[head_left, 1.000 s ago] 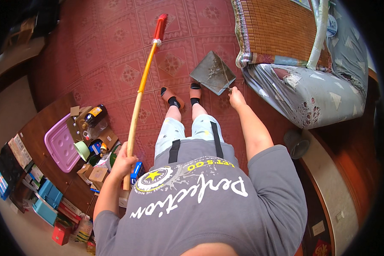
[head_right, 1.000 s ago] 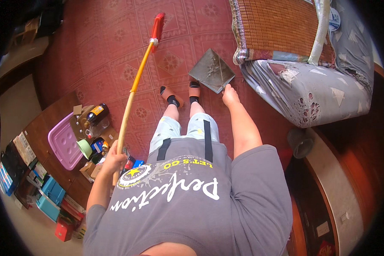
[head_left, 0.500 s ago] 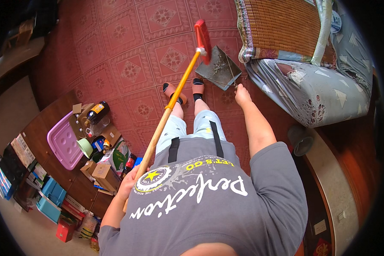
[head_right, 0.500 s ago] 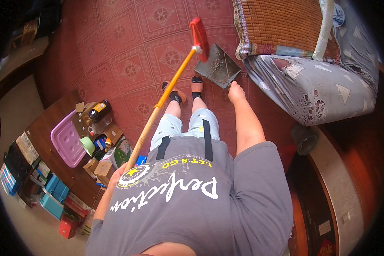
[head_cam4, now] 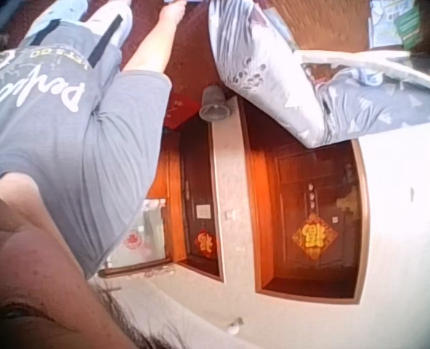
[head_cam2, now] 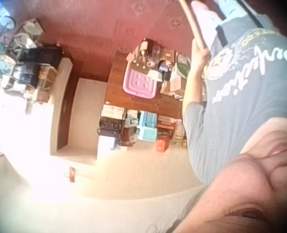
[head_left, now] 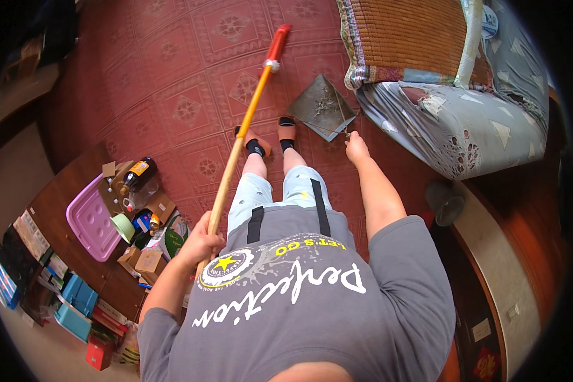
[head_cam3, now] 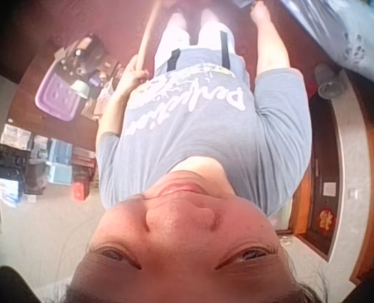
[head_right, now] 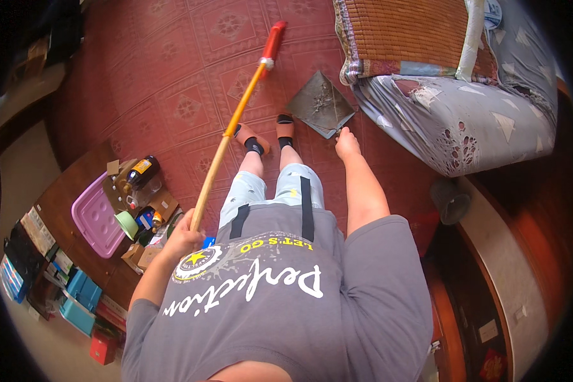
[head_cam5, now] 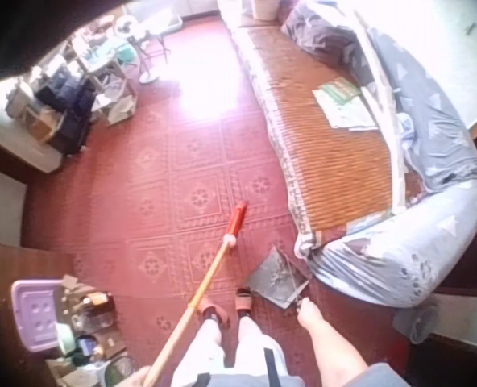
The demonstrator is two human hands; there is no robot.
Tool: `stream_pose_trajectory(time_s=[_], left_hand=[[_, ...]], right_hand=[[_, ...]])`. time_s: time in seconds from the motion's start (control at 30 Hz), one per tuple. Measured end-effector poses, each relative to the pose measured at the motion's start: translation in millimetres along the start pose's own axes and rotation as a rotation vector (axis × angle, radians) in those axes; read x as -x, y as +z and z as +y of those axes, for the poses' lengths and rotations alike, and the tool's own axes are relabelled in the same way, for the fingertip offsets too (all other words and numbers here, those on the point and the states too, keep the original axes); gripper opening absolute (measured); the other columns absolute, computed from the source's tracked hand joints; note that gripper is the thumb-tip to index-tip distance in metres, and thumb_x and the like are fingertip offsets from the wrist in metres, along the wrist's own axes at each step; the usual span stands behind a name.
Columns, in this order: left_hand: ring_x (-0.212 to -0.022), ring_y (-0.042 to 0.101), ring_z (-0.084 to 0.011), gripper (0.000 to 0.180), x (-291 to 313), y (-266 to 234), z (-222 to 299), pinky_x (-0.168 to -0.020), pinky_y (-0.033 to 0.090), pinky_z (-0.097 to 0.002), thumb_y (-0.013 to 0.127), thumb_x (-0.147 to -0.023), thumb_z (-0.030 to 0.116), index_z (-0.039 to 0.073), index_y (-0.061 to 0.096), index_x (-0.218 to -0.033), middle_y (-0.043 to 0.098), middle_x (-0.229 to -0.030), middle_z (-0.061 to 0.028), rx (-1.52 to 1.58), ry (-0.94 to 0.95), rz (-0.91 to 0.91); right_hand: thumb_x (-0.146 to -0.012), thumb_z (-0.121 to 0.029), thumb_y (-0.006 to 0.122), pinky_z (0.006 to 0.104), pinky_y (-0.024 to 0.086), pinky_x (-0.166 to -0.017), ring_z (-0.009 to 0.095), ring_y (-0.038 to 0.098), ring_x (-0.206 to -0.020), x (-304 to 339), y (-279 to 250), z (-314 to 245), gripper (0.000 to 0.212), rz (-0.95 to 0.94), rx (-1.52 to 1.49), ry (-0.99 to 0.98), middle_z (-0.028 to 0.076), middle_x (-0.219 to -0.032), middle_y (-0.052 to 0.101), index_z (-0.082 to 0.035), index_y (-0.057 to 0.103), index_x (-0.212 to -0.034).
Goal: The person sweeps debris from the floor using a broom and a dustpan, moving across the room to collect various piles of dirt.
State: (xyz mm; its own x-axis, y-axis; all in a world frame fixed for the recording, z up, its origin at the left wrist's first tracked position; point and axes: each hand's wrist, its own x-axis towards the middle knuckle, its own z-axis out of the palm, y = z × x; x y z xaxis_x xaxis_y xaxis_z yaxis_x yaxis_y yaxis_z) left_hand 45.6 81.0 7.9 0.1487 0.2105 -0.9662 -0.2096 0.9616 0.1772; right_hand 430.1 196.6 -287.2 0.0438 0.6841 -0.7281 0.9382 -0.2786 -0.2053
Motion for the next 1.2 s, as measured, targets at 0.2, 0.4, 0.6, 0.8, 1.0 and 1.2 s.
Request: stream_pose_trajectory(time_s=[0.2, 0.4, 0.6, 0.8, 1.0, 1.2], left_hand=[[-0.034, 0.038, -0.0066, 0.040, 17, -10, -8, -0.031, 0.028, -0.0179, 0.055, -0.064, -0.002, 0.001, 0.042, -0.101, 0.047, -0.058, -0.0031, 0.253, -0.042, -0.154], [-0.035, 0.040, -0.0096, 0.049, 43, -16, 14, -0.029, 0.029, -0.0219, 0.052, -0.063, -0.002, 0.005, 0.038, -0.109, 0.047, -0.055, -0.0038, 0.033, -0.014, -0.080], [-0.035, 0.039, -0.0127, 0.052, -3, 10, 54, -0.031, 0.029, -0.0250, 0.051, -0.061, -0.006, 0.007, 0.035, -0.108, 0.041, -0.052, -0.0043, -0.152, -0.067, 0.047], [-0.041, 0.037, -0.0092, 0.039, -8, 11, 18, -0.039, 0.030, -0.0197, 0.053, -0.061, -0.004, 0.006, 0.041, -0.096, 0.043, -0.057, -0.0024, 0.004, -0.067, -0.042], [-0.052, 0.045, -0.0066, 0.040, 28, -15, 16, -0.048, 0.036, -0.0187, 0.053, -0.062, -0.003, 0.003, 0.042, -0.101, 0.046, -0.064, -0.0007, 0.091, -0.081, -0.096], [-0.049, 0.042, -0.0088, 0.041, 47, -37, 19, -0.041, 0.032, -0.0219, 0.052, -0.060, -0.005, 0.008, 0.042, -0.098, 0.045, -0.069, -0.0032, -0.284, 0.031, 0.068]], right_hand=[[-0.080, -0.013, 0.053, 0.0465, 0.043, -0.074, 0.041, 0.054, -0.088, 5, 5, 7, 0.023, -0.025, -0.034, 0.027, 0.027, -0.090, 0.056, 0.002, 0.042, -0.092], [-0.079, -0.013, 0.054, 0.0468, 0.043, -0.074, 0.042, 0.054, -0.087, 8, 10, 12, 0.024, -0.007, -0.074, 0.042, 0.027, -0.089, 0.056, 0.002, 0.042, -0.092], [-0.079, -0.014, 0.055, 0.0459, 0.043, -0.077, 0.039, 0.054, -0.090, 8, 14, 7, 0.025, -0.027, -0.083, 0.050, 0.024, -0.093, 0.056, 0.001, 0.043, -0.095], [-0.080, -0.014, 0.054, 0.0460, 0.043, -0.077, 0.039, 0.054, -0.090, 20, 21, 6, 0.025, -0.051, -0.084, 0.102, 0.025, -0.092, 0.056, 0.001, 0.042, -0.095], [-0.081, -0.014, 0.053, 0.0466, 0.043, -0.077, 0.040, 0.054, -0.090, 40, 27, 17, 0.024, -0.009, -0.153, 0.160, 0.026, -0.092, 0.056, 0.001, 0.041, -0.095], [-0.081, -0.014, 0.053, 0.0466, 0.043, -0.077, 0.040, 0.053, -0.092, 68, 48, 30, 0.025, 0.046, -0.246, 0.212, 0.026, -0.094, 0.055, 0.001, 0.041, -0.097]])
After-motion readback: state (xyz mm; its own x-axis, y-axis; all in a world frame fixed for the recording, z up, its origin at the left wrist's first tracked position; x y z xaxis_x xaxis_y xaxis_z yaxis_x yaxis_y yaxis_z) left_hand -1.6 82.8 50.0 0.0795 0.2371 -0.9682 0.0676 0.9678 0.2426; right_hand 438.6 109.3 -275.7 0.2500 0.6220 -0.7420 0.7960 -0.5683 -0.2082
